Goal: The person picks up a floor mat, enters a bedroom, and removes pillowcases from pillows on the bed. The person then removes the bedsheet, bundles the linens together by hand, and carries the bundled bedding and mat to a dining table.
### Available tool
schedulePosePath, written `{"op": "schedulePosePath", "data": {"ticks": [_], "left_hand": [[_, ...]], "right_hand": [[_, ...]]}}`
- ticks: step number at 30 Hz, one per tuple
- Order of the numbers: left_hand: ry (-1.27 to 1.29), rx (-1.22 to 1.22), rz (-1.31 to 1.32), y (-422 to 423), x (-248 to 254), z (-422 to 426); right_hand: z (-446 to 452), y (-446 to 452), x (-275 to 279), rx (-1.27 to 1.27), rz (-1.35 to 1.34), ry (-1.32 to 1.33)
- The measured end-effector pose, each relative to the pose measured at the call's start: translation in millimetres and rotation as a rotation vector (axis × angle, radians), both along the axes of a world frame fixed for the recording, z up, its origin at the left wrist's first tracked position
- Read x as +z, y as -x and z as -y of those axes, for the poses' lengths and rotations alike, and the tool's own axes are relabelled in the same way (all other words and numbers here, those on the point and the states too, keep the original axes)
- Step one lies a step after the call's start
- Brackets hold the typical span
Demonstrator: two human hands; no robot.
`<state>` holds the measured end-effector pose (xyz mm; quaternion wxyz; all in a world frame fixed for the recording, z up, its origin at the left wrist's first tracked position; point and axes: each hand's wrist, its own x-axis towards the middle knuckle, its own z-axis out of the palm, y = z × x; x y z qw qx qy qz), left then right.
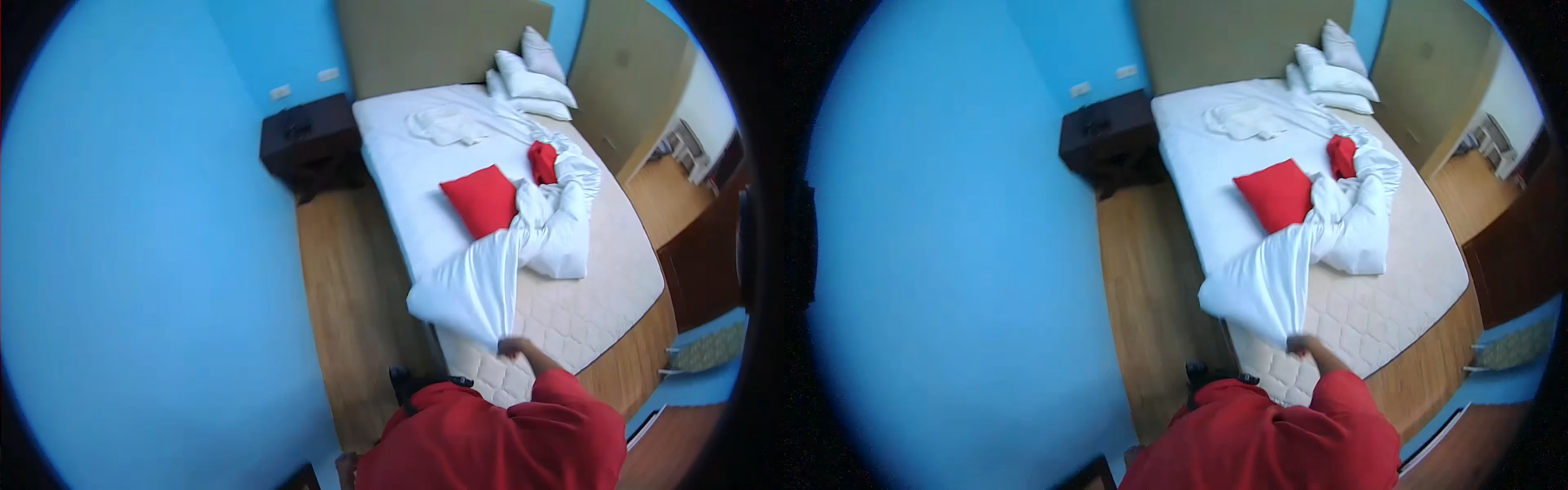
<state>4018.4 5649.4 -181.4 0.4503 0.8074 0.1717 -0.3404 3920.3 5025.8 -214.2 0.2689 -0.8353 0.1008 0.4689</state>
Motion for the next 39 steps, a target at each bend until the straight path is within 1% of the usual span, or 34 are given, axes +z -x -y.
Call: {"op": "schedulePosePath", "data": {"ticks": [1, 2, 3, 4, 5, 6, 7, 8, 9, 10, 11, 13, 14, 16, 17, 19, 21, 22, 23, 24, 25, 26, 27, 28, 29, 30, 32, 33, 34, 36, 37, 38, 39], "left_hand": [[0.017, -0.017, 0.024, -43.4, 3.0, 12.8], [0.04, -0.02, 0.039, -86.2, 5.6, 26.1], [0.104, 0.029, 0.006, -124.4, 4.0, 38.5], [0.165, 0.079, -0.035, -156.3, 4.9, 50.5], [0.166, 0.037, -0.04, -184.8, 14.2, 69.5], [0.171, -0.004, -0.038, -210.2, 26.2, 92.9], [0.174, -0.048, -0.038, -238.4, 32.8, 110.4], [0.122, -0.176, -0.042, -264.8, 30.5, 122.8], [0.068, -0.301, -0.046, -288.5, 23.6, 131.0], [0.012, -0.425, -0.047, -312.9, 12.0, 136.6], [-0.031, -0.654, 0.094, -336.8, 0.6, 138.8], [-0.104, -1.1, 0.382, -375.6, -29.4, 137.0], [-0.141, -1.323, 0.533, -399.9, -41.4, 135.6], [-0.206, -1.762, 0.872, -471.6, -61.0, 157.8], [-0.227, -1.818, 0.796, -499.1, -63.4, 165.8], [-0.303, -1.832, 0.543, -561.7, -62.0, 203.5], [-0.376, -1.899, 0.403, -625.0, -49.0, 242.1], [-0.405, -1.951, 0.384, -657.1, -41.7, 257.9], [-0.412, -2.022, 0.435, -693.6, -36.0, 273.8], [-0.393, -2.087, 0.541, -728.6, -35.7, 291.4], [-0.301, -2.028, 0.708, -765.5, -39.2, 311.4], [-0.213, -1.96, 0.874, -802.2, -44.8, 329.5], [-0.021, -1.282, 0.339, -818.7, -30.5, 359.6], [0.116, -0.566, -0.149, -845.1, -17.4, 401.2], [0.025, -0.762, 0.141, -855.6, 3.5, 445.4], [0.066, -0.675, 0.177, -848.5, 47.9, 501.0], [0.143, -0.722, 0.194, -864.1, 56.9, 567.7], [0.166, -0.765, 0.171, -860.3, 66.9, 602.0], [0.186, -0.806, 0.146, -850.5, 74.8, 626.7], [0.305, -0.878, 0.068, -832.0, 73.9, 658.9], [0.348, -0.913, 0.018, -822.3, 63.1, 665.0], [0.392, -0.948, -0.027, -812.8, 51.2, 672.5], [0.356, -1.0, -0.077, -799.8, 42.5, 681.0]], "right_hand": [[-34.0, -17.9, 49.4, -0.293, -0.505, -0.125], [-40.7, -33.6, 59.5, -0.203, -0.577, -0.214], [-29.5, -43.5, 12.2, -0.381, -0.598, -0.392], [-18.7, -64.1, -6.6, -0.23, -0.222, -0.377], [0.1, -84.2, -18.5, -0.223, 0.317, -0.338], [12.5, -119.8, 16.4, -0.416, 0.557, -0.142], [21.0, -157.5, 55.9, -0.864, 0.521, -0.185], [38.1, -185.8, 63.6, -1.28, 0.614, -0.554], [51.9, -211.9, 79.8, -1.504, 0.697, -0.7], [70.6, -232.0, 73.2, -1.62, 0.752, -0.759], [84.6, -249.4, 57.9, -1.806, 0.813, -0.82], [118.6, -284.3, 6.7, -2.172, 0.932, -0.933], [133.3, -296.7, -18.9, -2.381, 0.913, -0.993], [158.9, -314.2, -43.1, -2.742, 0.774, -0.906], [165.6, -321.0, -56.1, -2.921, 0.677, -0.857], [188.9, -325.7, -65.9, -3.018, 0.754, -0.644], [223.3, -335.8, -101.9, -3.164, 1.208, -0.386], [230.6, -339.7, -111.3, -3.203, 1.432, -0.209], [243.0, -350.1, -85.0, -3.139, 1.593, -0.143], [261.6, -363.5, -36.4, -3.063, 1.741, -0.076], [269.4, -376.7, 15.3, -2.975, 1.738, -0.151], [275.9, -394.1, 79.1, -2.884, 1.735, -0.229], [282.2, -407.3, 130.0, -2.706, 1.792, -0.372], [292.7, -418.1, 173.4, -2.553, 1.857, -0.411], [306.7, -425.6, 207.8, -2.485, 1.951, -0.381], [322.3, -434.1, 240.2, -2.483, 1.969, -0.344], [353.2, -447.7, 280.2, -2.427, 1.974, -0.276], [363.6, -449.7, 287.8, -2.374, 1.961, -0.249], [365.7, -445.7, 274.7, -2.288, 1.831, -0.156], [373.5, -443.2, 231.2, -2.095, 1.567, -0.015], [361.0, -454.2, 215.3, -2.082, 1.356, 0.099], [351.6, -465.5, 181.5, -2.101, 1.228, 0.093], [337.3, -478.8, 156.8, -2.052, 1.153, -0.064]]}}
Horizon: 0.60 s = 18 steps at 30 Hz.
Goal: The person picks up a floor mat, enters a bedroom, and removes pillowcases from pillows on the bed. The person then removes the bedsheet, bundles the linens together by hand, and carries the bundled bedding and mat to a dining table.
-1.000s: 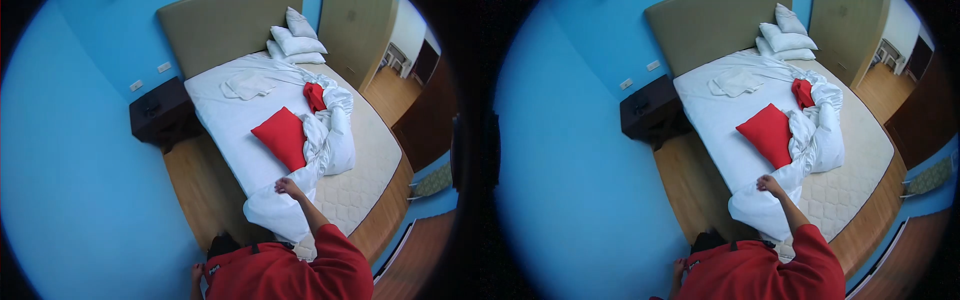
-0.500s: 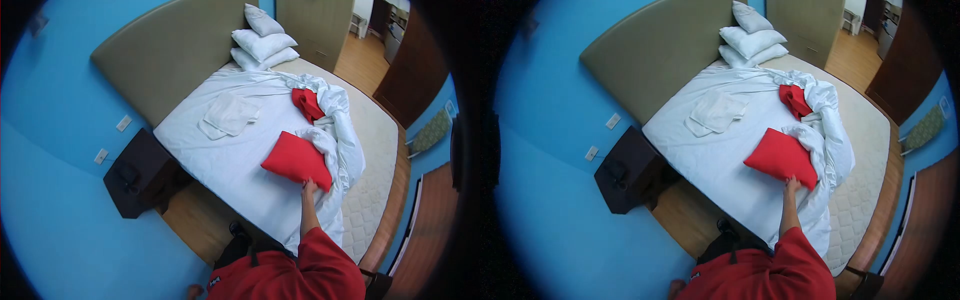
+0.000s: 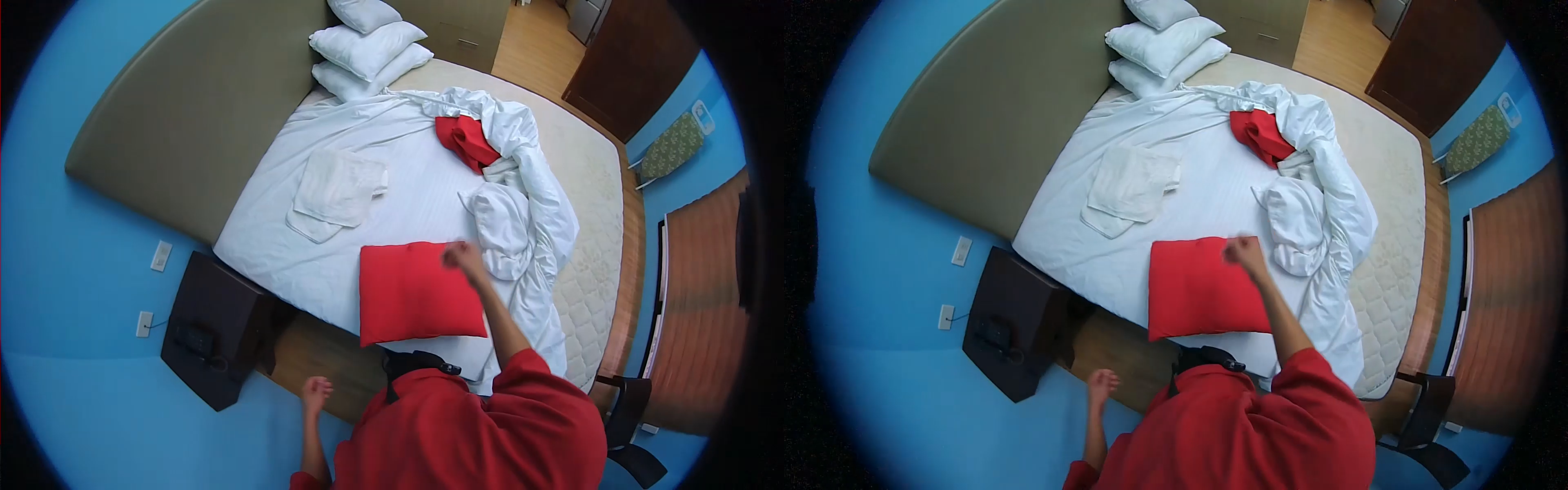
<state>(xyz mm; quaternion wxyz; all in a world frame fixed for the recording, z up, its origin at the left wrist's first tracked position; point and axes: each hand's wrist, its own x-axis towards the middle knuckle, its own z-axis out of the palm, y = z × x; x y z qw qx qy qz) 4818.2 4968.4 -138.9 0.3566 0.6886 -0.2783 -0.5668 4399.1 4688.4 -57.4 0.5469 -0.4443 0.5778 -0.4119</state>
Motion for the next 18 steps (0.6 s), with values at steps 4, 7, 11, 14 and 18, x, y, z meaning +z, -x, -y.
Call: {"op": "schedulePosePath", "data": {"ticks": [4, 7, 11, 14, 18], "left_hand": [[-0.191, -0.311, -0.039, 66.2, -0.8, 54.6], [-0.198, -0.321, -0.001, 102.7, -9.0, 118.3], [-0.426, -0.326, 0.32, 179.4, -10.5, 189.5], [-0.21, -0.329, 0.82, 199.1, -13.4, 220.9], [0.231, -0.474, 0.875, 192.6, -2.0, 274.6]], "right_hand": [[-56.4, -59.4, -167.3, 0.182, -0.287, -0.241], [-62.6, -118.1, -177.8, 0.075, 0.138, -0.263], [-20.1, -140.4, -149.5, 0.28, 0.118, -0.257], [12.9, -120.5, -127.6, 0.131, 0.517, -0.37], [21.2, -104.1, -105.3, 0.027, 0.697, -0.252]]}}
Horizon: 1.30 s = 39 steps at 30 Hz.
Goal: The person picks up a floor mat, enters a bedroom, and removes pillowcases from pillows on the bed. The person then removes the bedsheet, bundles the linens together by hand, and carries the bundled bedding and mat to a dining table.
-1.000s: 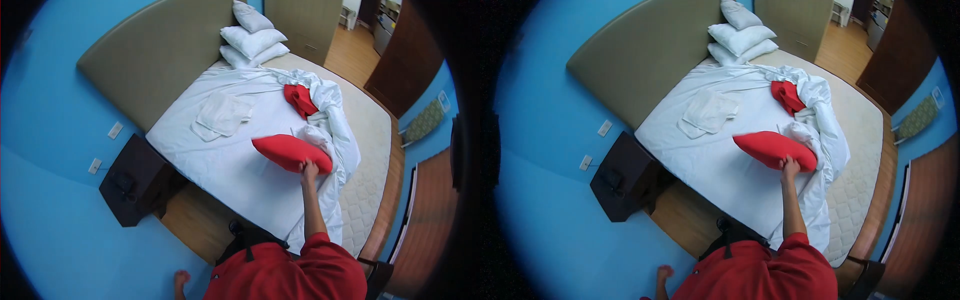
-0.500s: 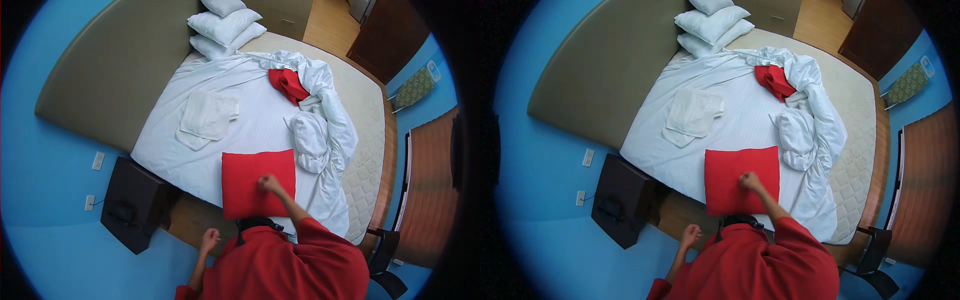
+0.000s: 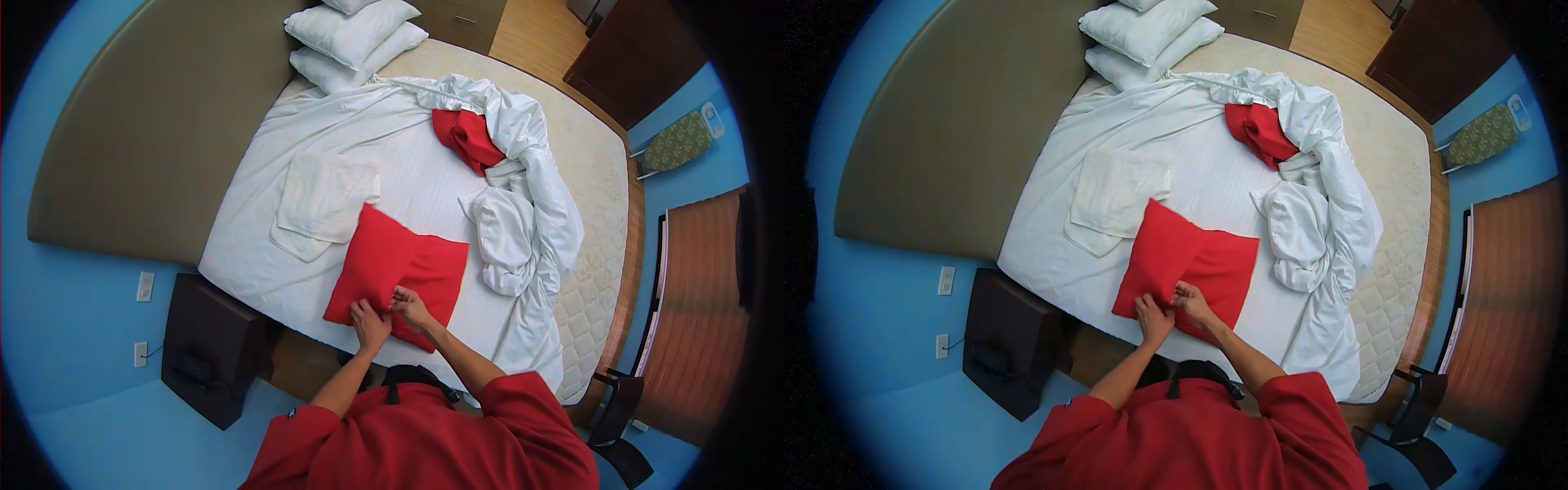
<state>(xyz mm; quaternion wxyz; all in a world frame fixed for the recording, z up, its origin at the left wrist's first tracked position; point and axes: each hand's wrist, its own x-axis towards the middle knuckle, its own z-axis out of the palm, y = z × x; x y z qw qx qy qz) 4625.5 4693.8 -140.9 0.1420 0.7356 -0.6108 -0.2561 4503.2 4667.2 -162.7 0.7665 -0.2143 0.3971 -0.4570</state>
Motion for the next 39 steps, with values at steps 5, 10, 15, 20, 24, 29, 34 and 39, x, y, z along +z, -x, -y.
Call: {"op": "schedulePosePath", "data": {"ticks": [5, 10, 15, 20, 24, 29, 34, 39], "left_hand": [[0.373, -0.25, -0.027, -0.7, 65.4, 73.0], [0.683, -0.32, -0.124, -25.1, 110.4, 143.6], [0.704, -0.506, -0.516, -30.8, 199.8, 187.8], [0.819, -1.041, -0.456, -43.8, 299.0, 142.9], [0.949, -1.18, -0.247, -94.5, 353.4, 149.1], [0.732, -0.807, -0.345, -134.8, 327.9, 245.4], [0.431, -0.661, -0.334, -180.0, 250.9, 297.6], [0.407, -0.632, -0.416, -217.4, 190.6, 278.1]], "right_hand": [[47.4, -6.2, 85.8, -0.312, 0.139, 0.197], [64.3, -7.4, 155.1, -0.368, -0.171, 0.431], [86.2, -13.8, 215.0, -0.284, -1.202, 1.009], [92.4, -26.3, 217.3, -0.321, -1.689, 1.193], [113.6, -64.9, 281.0, 0.057, -1.489, 0.838], [143.7, -130.7, 307.8, 0.334, -1.27, 0.618], [102.8, -172.7, 326.6, 0.124, -1.377, 0.926], [52.9, -184.8, 361.1, 0.103, -1.234, 1.059]]}}
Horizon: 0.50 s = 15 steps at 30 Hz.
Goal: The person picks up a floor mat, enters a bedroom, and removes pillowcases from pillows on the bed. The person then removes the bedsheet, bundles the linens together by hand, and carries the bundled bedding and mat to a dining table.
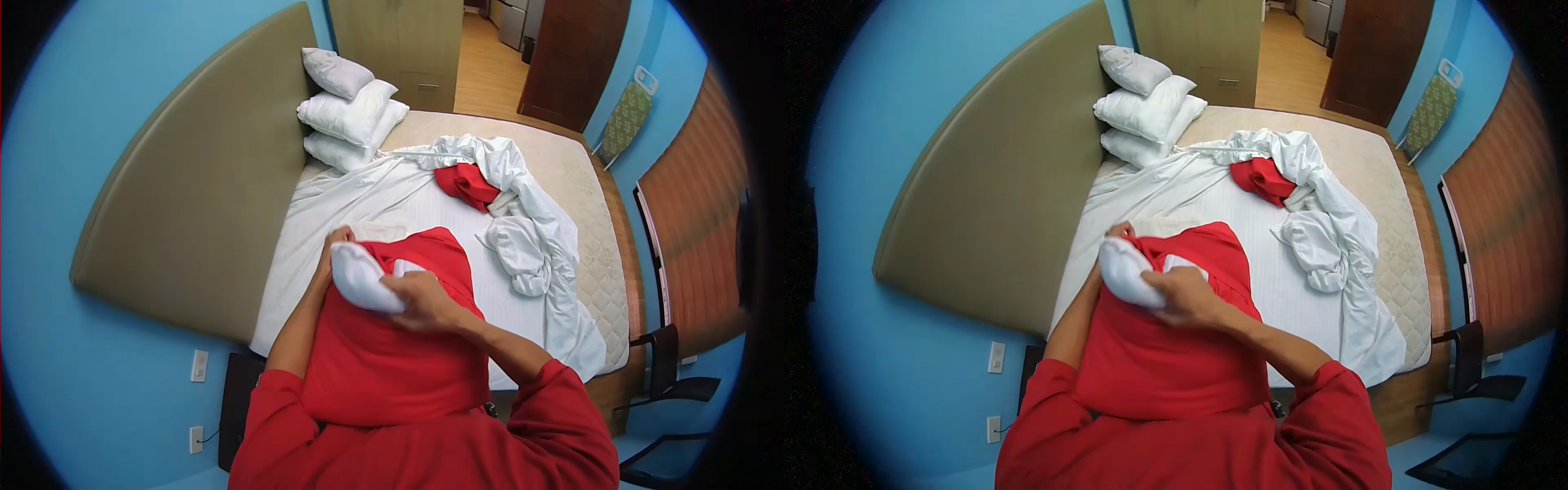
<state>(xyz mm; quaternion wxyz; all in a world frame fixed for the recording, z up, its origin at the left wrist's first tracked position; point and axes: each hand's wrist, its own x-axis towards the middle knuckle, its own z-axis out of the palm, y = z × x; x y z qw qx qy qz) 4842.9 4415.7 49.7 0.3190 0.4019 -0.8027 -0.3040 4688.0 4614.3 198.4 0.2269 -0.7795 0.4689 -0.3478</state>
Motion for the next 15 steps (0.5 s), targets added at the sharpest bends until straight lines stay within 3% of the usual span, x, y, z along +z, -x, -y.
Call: {"op": "schedulePosePath", "data": {"ticks": [1, 3, 5, 7, 9, 10, 11, 13, 15], "left_hand": [[-0.064, -0.078, 0.174, 0.6, -8.8, -7.0], [-0.324, -0.454, 0.004, 0.8, 20.1, -33.6], [-0.307, -0.646, 0.11, 10.7, 97.1, -51.6], [-0.533, -0.8, -0.223, 31.3, 191.1, -74.2], [-0.54, -0.983, 0.05, 57.6, 221.7, -77.8], [-0.78, -1.115, 0.124, 65.8, 232.8, -74.7], [-0.784, -1.068, 0.31, 75.7, 242.8, -73.2], [-0.677, -1.133, 0.213, 103.2, 254.6, -91.3], [-0.344, -1.129, 0.615, 131.1, 257.2, -127.6]], "right_hand": [[-11.4, -0.1, -1.2, 0.051, 0.022, 0.029], [-19.5, 9.9, 0.6, 0.089, 0.029, 0.07], [-18.3, 28.2, 9.2, 0.121, 0.163, 0.077], [-10.6, 42.2, 14.2, 0.12, 0.244, -0.074], [-20.7, 45.9, 23.4, 0.201, 0.27, 0.126], [-26.9, 48.1, 27.3, 0.217, 0.241, 0.113], [-32.1, 48.7, 27.5, 0.207, 0.22, 0.13], [-39.9, 49.1, 27.9, 0.176, 0.18, 0.172], [-52.1, 46.2, 28.5, 0.153, 0.077, 0.211]]}}
